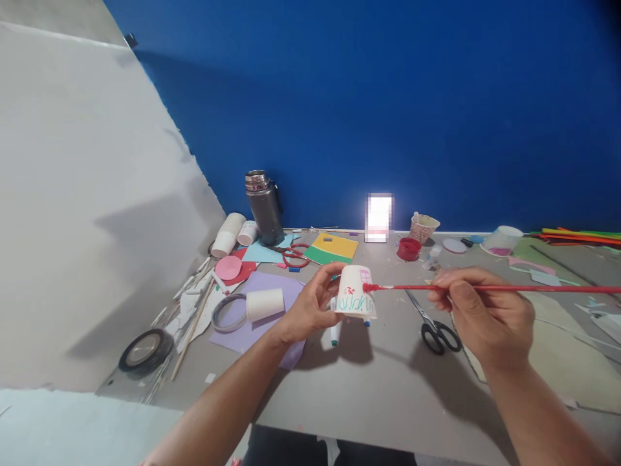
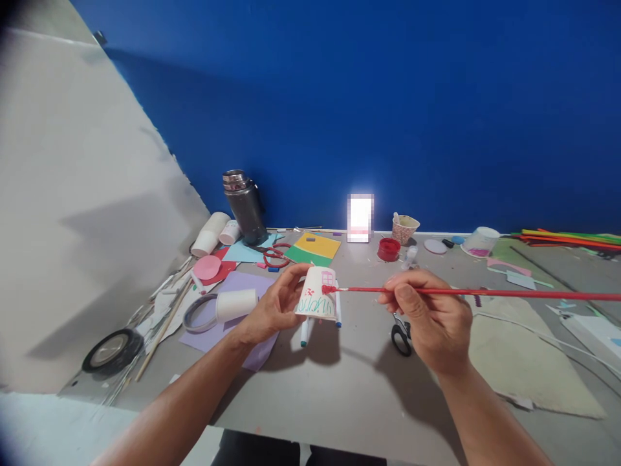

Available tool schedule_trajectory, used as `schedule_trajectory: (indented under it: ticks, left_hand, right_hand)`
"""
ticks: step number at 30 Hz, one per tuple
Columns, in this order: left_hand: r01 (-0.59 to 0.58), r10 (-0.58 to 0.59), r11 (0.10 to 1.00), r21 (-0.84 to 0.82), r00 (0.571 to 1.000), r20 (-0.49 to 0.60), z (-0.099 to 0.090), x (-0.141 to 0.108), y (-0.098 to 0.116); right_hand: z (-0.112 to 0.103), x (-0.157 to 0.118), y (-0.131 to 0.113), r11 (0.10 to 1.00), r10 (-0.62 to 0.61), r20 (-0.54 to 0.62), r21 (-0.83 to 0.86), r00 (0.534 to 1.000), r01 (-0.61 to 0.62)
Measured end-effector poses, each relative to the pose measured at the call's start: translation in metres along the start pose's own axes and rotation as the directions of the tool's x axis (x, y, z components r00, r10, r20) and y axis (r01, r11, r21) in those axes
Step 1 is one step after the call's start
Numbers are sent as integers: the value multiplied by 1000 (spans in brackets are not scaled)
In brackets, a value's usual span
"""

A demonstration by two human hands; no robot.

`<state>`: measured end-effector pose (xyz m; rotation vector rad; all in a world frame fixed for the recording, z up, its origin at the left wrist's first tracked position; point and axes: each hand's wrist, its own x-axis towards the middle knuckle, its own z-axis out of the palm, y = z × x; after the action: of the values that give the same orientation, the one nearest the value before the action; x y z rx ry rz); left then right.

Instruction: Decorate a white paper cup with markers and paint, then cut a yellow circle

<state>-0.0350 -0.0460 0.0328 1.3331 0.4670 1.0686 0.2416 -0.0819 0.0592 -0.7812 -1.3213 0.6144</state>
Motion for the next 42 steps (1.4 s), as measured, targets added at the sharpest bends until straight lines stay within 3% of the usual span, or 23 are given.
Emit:
schedule_trajectory:
  ticks: [9, 16, 21, 42]
  left_hand:
    - [11, -11, 1000, -15, 1000, -7, 1, 0, 1]
    - [11, -11, 1000, -24, 1000, -8, -1, -1, -1]
    - [-11, 11, 999, -30, 1000, 2, -4, 0, -4]
    - [1, -2, 1000, -23, 1000, -27, -2, 2, -2]
  right_hand:
    - [0, 3, -5, 998, -33, -48, 51, 998, 35]
    - [0, 1, -3, 1000, 0, -11, 21, 1000, 0]
    - [3, 4, -7, 996, -18, -67, 88, 998, 24]
    - [2, 2, -5, 999, -10, -7, 32, 1000, 10]
